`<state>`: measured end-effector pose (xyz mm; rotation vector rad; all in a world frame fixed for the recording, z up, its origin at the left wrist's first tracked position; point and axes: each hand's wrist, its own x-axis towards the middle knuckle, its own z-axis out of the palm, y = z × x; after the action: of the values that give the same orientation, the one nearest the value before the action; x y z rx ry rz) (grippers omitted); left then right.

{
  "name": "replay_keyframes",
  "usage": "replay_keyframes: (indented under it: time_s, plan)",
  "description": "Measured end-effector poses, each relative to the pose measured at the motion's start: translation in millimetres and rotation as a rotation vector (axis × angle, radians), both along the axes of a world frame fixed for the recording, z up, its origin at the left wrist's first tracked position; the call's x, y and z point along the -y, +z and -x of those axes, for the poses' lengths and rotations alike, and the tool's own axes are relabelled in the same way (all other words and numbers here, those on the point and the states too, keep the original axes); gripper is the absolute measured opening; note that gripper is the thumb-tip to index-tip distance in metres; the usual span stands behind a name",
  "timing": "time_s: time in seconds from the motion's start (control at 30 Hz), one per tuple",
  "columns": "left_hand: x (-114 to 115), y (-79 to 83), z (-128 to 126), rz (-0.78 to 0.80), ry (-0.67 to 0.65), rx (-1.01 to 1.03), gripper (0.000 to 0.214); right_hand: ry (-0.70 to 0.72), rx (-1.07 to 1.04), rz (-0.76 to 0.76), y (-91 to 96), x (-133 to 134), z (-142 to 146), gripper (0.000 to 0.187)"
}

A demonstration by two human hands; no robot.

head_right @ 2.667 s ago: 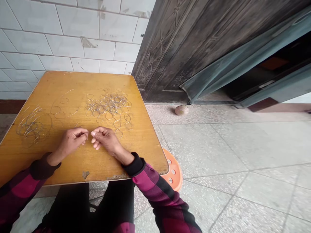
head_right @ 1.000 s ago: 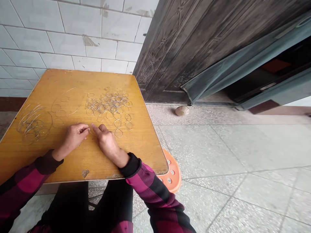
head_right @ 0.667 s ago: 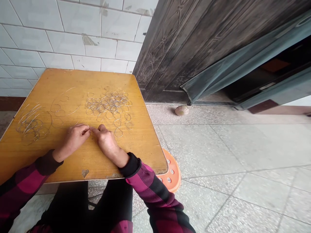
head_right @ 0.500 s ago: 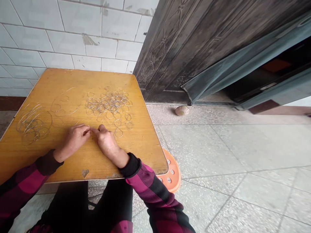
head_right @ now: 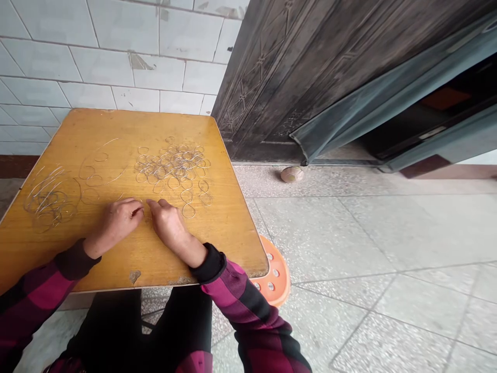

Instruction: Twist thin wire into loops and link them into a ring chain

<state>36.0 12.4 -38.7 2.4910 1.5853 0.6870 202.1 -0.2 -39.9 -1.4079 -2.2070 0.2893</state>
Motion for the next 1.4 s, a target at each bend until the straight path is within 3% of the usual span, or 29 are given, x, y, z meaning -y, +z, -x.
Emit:
replay_keyframes:
  time_s: [0.1,0.27,0.33,0.4,0.53,0.6,0.7,0.9,1.2,1.4]
  plan:
    - [-3,1.9,3,0.027,0.005,0.056,0.021,0.008,-0.156,0.041,1.8,-2,-4,0.026]
    - [-5,5.7,5,0.042,0.017,0.107,0.022,0.075,-0.559,0.37,-0.8,-5,-6,0.016]
    - [-5,5.8,5,0.032,0.015,0.11,0.022,0.105,-0.631,0.423,-3.1,-7,-6,0.02]
    - [-4,4.8,5,0.023,0.002,0.099,0.023,0.092,-0.533,0.316,-4.0,-8,-6,0.02]
    - [-4,1.5,4,0.023,-0.022,0.072,0.023,-0.028,-0.049,-0.053,-1.7,-4,-5,0.016]
    - [-4,0.2,3,0.03,-0.025,0.067,0.024,-0.052,0.148,-0.137,0.3,-1,-4,0.019]
    - [-3,-0.6,1,0.03,-0.03,0.07,0.024,-0.031,0.283,-0.196,2.7,2,-3,0.023]
    - [-2,1.0,-1,0.009,-0.02,0.052,0.025,-0.036,0.295,-0.225,4.4,4,1,0.027]
    - [-2,-1.3,-1,-0.018,-0.022,0.068,0.025,-0.074,0.295,-0.148,3.5,3,7,0.028]
    - [-5,1.3,2,0.011,0.0,0.119,0.024,-0.047,0.012,-0.015,-1.5,-3,3,0.024]
